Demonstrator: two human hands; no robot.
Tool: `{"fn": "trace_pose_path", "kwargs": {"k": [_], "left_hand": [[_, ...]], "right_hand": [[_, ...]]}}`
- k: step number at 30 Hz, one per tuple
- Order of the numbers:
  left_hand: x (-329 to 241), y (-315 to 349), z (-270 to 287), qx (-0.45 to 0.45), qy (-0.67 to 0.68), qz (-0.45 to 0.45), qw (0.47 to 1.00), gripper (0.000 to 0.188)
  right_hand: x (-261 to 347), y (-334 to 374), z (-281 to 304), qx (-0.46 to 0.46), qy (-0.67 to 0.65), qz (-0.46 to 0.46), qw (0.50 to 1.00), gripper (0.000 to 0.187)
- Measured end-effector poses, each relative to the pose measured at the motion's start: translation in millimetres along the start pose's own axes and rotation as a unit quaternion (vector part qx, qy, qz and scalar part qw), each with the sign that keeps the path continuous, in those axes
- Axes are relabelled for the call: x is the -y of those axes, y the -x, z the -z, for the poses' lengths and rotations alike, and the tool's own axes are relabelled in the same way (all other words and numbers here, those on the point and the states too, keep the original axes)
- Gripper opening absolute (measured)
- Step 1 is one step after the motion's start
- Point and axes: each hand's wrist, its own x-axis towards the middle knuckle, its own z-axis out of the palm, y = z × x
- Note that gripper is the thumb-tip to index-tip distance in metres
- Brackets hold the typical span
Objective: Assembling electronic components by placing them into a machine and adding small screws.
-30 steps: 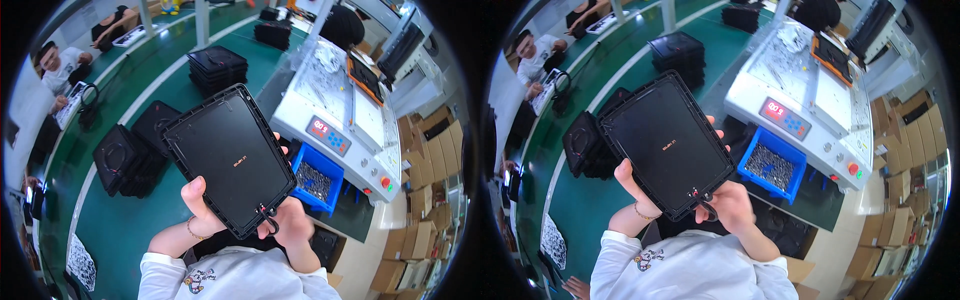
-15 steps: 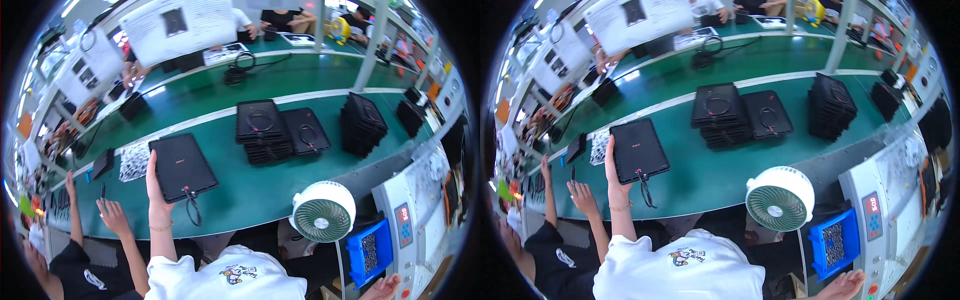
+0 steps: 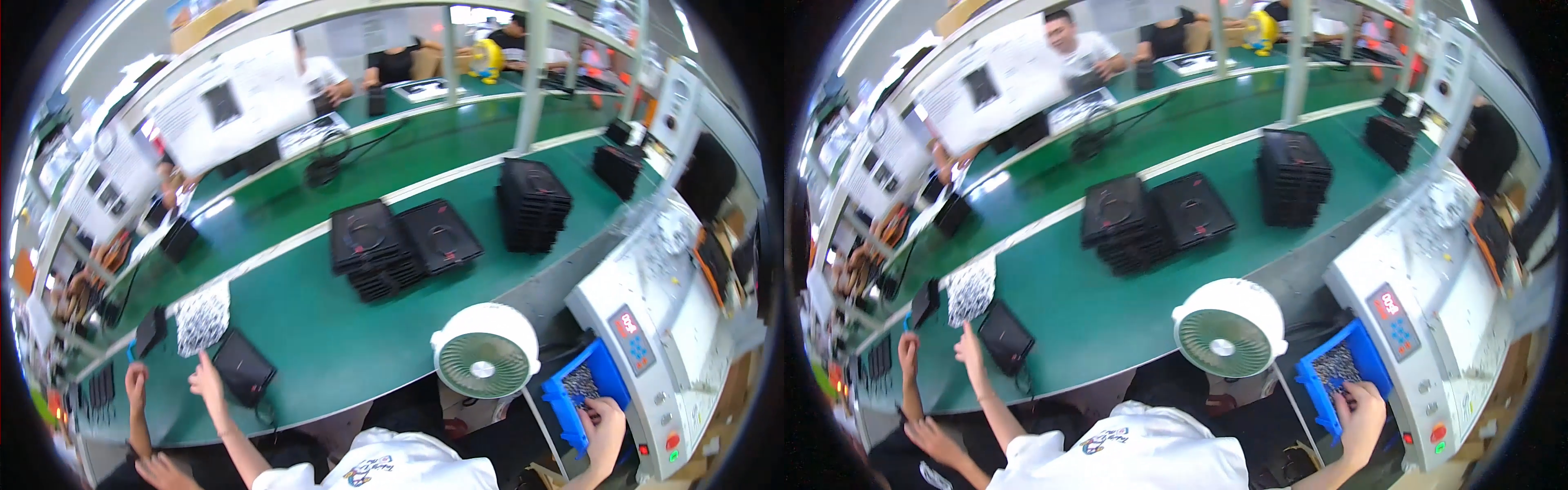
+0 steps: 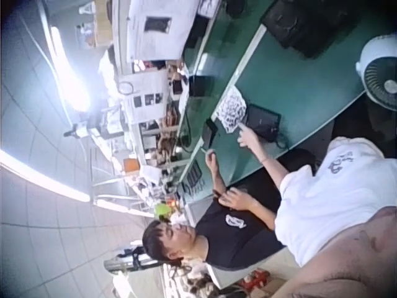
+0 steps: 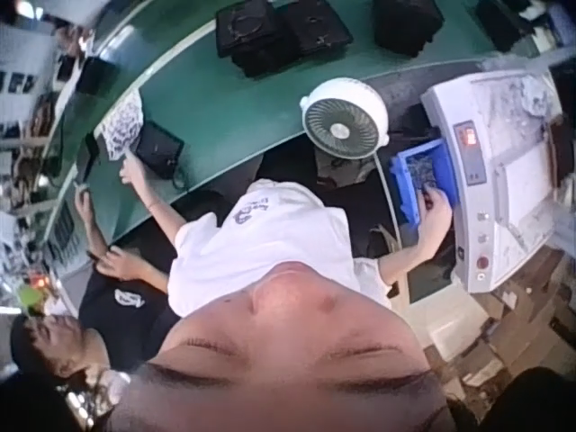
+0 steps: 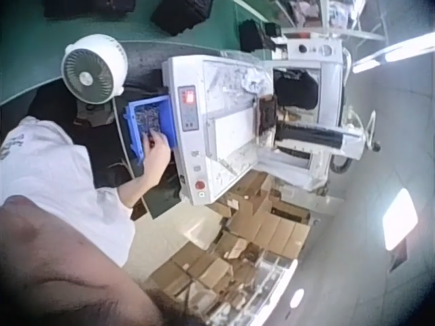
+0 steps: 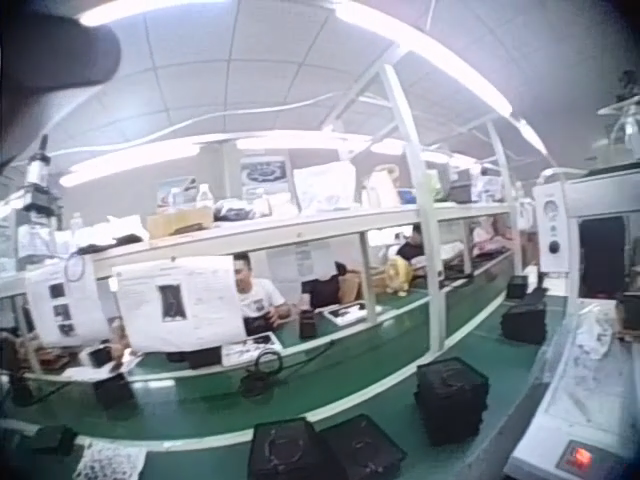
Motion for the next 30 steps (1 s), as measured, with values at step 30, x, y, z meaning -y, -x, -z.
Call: {"fn": "trace_pose_path", "kwargs": {"k": [30], "left_hand": [[-161, 124, -654, 0.493, -0.057, -0.103, 0.862, 0.024]], "right_hand": [[-16, -5, -24, -0.148, -0.096, -0.028, 0.984, 0.007]]}}
